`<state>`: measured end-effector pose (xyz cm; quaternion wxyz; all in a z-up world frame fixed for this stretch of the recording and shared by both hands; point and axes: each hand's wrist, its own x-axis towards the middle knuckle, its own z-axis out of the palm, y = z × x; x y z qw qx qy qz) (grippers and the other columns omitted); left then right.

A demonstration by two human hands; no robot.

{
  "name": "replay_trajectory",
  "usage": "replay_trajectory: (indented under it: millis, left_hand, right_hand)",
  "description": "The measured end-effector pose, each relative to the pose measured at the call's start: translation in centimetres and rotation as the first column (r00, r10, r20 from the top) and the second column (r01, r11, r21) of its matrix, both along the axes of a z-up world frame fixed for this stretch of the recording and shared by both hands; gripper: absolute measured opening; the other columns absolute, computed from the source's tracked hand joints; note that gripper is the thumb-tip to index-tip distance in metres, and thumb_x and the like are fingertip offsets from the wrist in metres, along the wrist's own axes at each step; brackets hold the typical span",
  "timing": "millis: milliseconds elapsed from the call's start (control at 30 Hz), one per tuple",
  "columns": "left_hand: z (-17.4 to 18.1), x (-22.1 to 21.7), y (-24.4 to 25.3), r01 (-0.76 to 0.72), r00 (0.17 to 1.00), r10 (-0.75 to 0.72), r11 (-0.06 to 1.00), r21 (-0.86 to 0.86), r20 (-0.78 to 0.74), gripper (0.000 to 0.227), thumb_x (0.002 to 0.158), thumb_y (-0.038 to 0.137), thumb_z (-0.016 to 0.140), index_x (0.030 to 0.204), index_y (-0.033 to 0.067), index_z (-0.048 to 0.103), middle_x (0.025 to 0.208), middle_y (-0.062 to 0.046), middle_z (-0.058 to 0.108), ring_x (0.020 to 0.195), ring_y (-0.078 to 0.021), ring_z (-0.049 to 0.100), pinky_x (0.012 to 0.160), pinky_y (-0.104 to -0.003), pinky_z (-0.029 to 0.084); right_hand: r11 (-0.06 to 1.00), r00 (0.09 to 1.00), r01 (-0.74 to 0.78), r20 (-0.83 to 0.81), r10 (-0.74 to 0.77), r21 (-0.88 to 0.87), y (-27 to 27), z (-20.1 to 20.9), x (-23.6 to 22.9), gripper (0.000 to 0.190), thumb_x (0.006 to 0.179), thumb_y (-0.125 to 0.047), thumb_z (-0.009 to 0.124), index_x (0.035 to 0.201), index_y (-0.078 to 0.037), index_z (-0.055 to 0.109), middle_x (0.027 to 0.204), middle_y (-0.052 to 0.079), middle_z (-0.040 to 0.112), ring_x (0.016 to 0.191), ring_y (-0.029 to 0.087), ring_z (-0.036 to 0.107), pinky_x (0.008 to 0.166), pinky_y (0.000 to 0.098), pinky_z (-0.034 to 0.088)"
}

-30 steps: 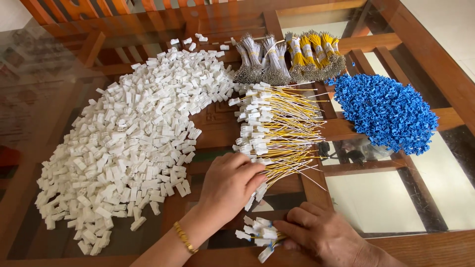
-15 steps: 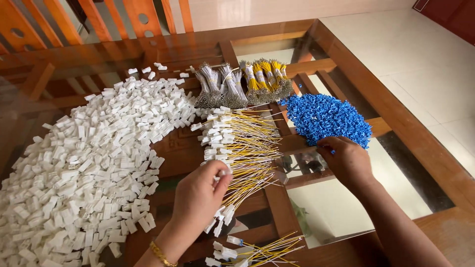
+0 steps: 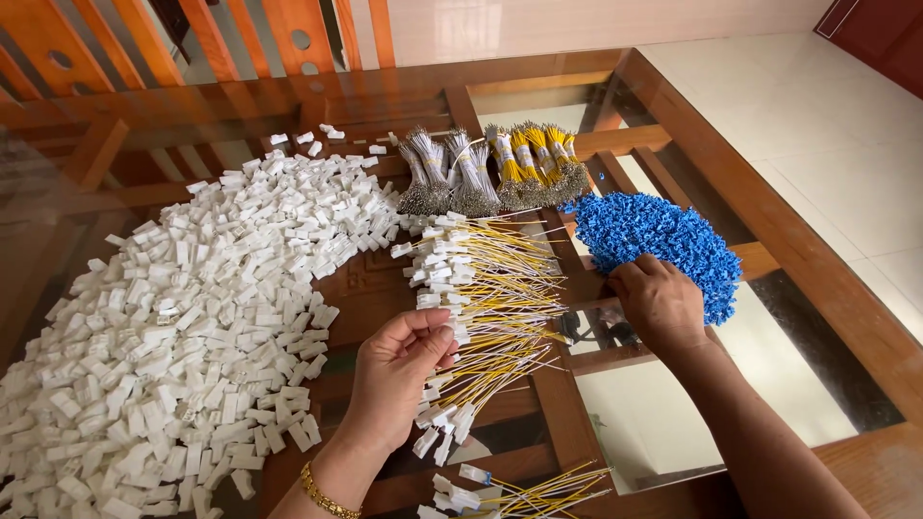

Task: Manually attaching small blue plastic caps to white wire connectors.

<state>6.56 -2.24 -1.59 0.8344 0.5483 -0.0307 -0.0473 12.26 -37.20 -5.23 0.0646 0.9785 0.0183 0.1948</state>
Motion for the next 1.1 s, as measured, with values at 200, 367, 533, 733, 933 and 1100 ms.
replay_trajectory:
  millis: [200, 367, 533, 733, 933, 1100]
  left_hand:
    - [0.3, -0.2, 0.2, -0.009, 0.991, -0.003, 0.996, -0.092, -0.132, 0.026, 0.09, -0.004, 0.068, 0.116, -0.0047, 0.074, 0.086, -0.016, 0.074, 0.082, -0.0235, 0.071, 0.078, -0.036, 0.063]
    - [0.3, -0.1, -0.3, -0.039, 0.979, 0.026, 0.997, -0.06, -0.201, 0.031, 0.093, 0.0, 0.064, 0.122, -0.0065, 0.071, 0.096, -0.019, 0.072, 0.085, -0.0256, 0.068, 0.079, -0.039, 0.061]
    - [0.7, -0.3, -0.5, -0.06, 0.968, 0.052, 0.998, -0.025, -0.246, 0.038, 0.093, 0.0, 0.063, 0.129, -0.0068, 0.068, 0.099, -0.022, 0.071, 0.085, -0.0268, 0.067, 0.079, -0.04, 0.059]
    - [0.3, -0.3, -0.4, -0.063, 0.97, 0.054, 0.998, -0.028, -0.238, 0.034, 0.093, 0.0, 0.065, 0.125, -0.006, 0.071, 0.097, -0.02, 0.072, 0.085, -0.0259, 0.068, 0.08, -0.039, 0.059]
    - [-0.1, -0.4, -0.6, -0.068, 0.963, 0.04, 0.993, -0.099, -0.266, 0.032, 0.092, -0.002, 0.065, 0.122, -0.0094, 0.07, 0.097, -0.023, 0.073, 0.086, -0.0281, 0.068, 0.081, -0.04, 0.059]
    - [-0.2, -0.4, -0.5, -0.019, 0.979, -0.004, 0.994, -0.111, -0.204, 0.03, 0.091, 0.0, 0.067, 0.12, -0.0073, 0.071, 0.093, -0.019, 0.074, 0.083, -0.0235, 0.069, 0.079, -0.037, 0.06]
  right_hand:
    - [0.915, 0.992, 0.112, 0.007, -0.124, 0.389, -0.4, 2.8, -0.9, 0.02, 0.105, -0.021, 0.06, 0.11, -0.013, 0.078, 0.11, 0.006, 0.072, 0.08, 0.027, 0.07, 0.072, 0.0405, 0.057]
    - [0.946, 0.982, 0.159, -0.145, -0.122, 0.283, -1.6, 2.5, -1.5, 0.024, 0.101, -0.029, 0.058, 0.115, -0.026, 0.077, 0.111, -0.002, 0.074, 0.08, 0.021, 0.071, 0.073, 0.0359, 0.059]
    - [0.986, 0.982, 0.087, -0.177, -0.062, 0.14, -0.6, 1.8, -1.6, 0.04, 0.098, -0.011, 0.056, 0.122, -0.036, 0.075, 0.107, -0.002, 0.066, 0.08, 0.015, 0.068, 0.063, 0.0291, 0.06]
    - [0.967, 1.0, -0.003, -0.023, 0.009, 0.255, -0.1, 3.2, -2.2, 0.024, 0.101, -0.016, 0.061, 0.112, -0.024, 0.08, 0.102, 0.001, 0.071, 0.066, 0.013, 0.067, 0.056, 0.0271, 0.059]
    - [0.955, 0.941, 0.203, -0.312, -0.13, 0.214, 1.4, 2.9, -2.0, 0.029, 0.094, -0.048, 0.067, 0.114, -0.029, 0.078, 0.107, -0.006, 0.071, 0.081, 0.015, 0.072, 0.07, 0.0303, 0.059]
    - [0.977, 0.971, 0.121, -0.224, -0.08, 0.175, 1.6, 2.0, -1.8, 0.023, 0.098, -0.041, 0.064, 0.103, -0.023, 0.077, 0.098, -0.005, 0.068, 0.071, 0.015, 0.067, 0.063, 0.0307, 0.057]
